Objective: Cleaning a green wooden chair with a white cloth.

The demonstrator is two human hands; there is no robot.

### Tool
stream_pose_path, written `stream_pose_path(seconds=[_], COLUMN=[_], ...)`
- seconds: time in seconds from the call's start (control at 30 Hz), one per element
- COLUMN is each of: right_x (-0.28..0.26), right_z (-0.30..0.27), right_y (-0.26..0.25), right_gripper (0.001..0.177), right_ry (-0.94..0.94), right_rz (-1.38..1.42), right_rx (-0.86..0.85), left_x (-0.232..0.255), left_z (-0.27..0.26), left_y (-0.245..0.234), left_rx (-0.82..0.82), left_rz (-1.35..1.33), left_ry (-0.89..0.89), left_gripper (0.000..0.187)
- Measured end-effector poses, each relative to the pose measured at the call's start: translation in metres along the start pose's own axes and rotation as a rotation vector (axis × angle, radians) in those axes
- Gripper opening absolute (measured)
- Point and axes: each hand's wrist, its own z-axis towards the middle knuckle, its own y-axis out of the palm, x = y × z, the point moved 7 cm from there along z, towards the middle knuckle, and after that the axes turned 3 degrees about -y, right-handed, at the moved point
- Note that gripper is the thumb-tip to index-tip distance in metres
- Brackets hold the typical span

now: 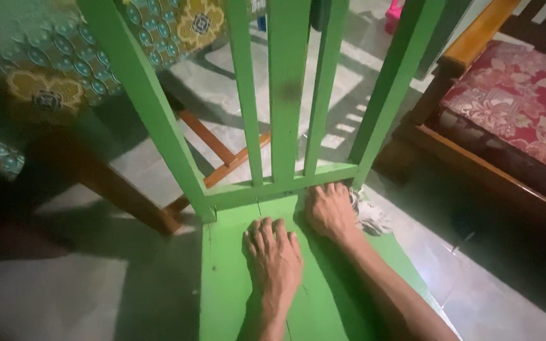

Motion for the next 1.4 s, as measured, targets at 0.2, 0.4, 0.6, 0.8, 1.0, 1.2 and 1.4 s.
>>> stream_pose_path(seconds=[0.2,0.4,0.6,0.8,1.0,1.2,1.4], right_x=[-0.012,-0.006,0.000,-0.004,0.002,0.009,-0.001], right_z=[0.013,0.009,0.012,0.016,0.013,0.021,0.017], right_y=[-0.030,-0.019,-0.004,-0.009,0.006,0.006,-0.012], right_gripper=[0.041,0.035,0.030,0.048,0.030,0.027,0.028], right_ry=[-0.020,0.012,0.125,-0.064,0.091,0.148,0.005], right_rz=[0.079,0.069,0.138,0.031,0.123,0.160,0.130], right_rx=[0.044,0.135,-0.132,0.083,-0.022,-0.096,0.098], left_x=[-0.002,-0.002,-0.002,0.000,-0.001,-0.004,0.001], left_z=[0.001,0.003,-0.002,0.006,0.002,-0.002,0.003], left_y=[0.004,0.008,0.005,0.001,0.003,0.008,-0.001], left_rx=[0.009,0.011,-0.009,-0.059,-0.066,-0.057,-0.029], left_rz=[-0.023,-0.036,-0.041,-0.014,-0.024,-0.006,-0.022], left_ry=[-0.017,-0.026,-0.010,-0.036,-0.040,-0.025,0.002], left_gripper=[0.042,0.040,0.039,0.043,0.043,0.043,0.042])
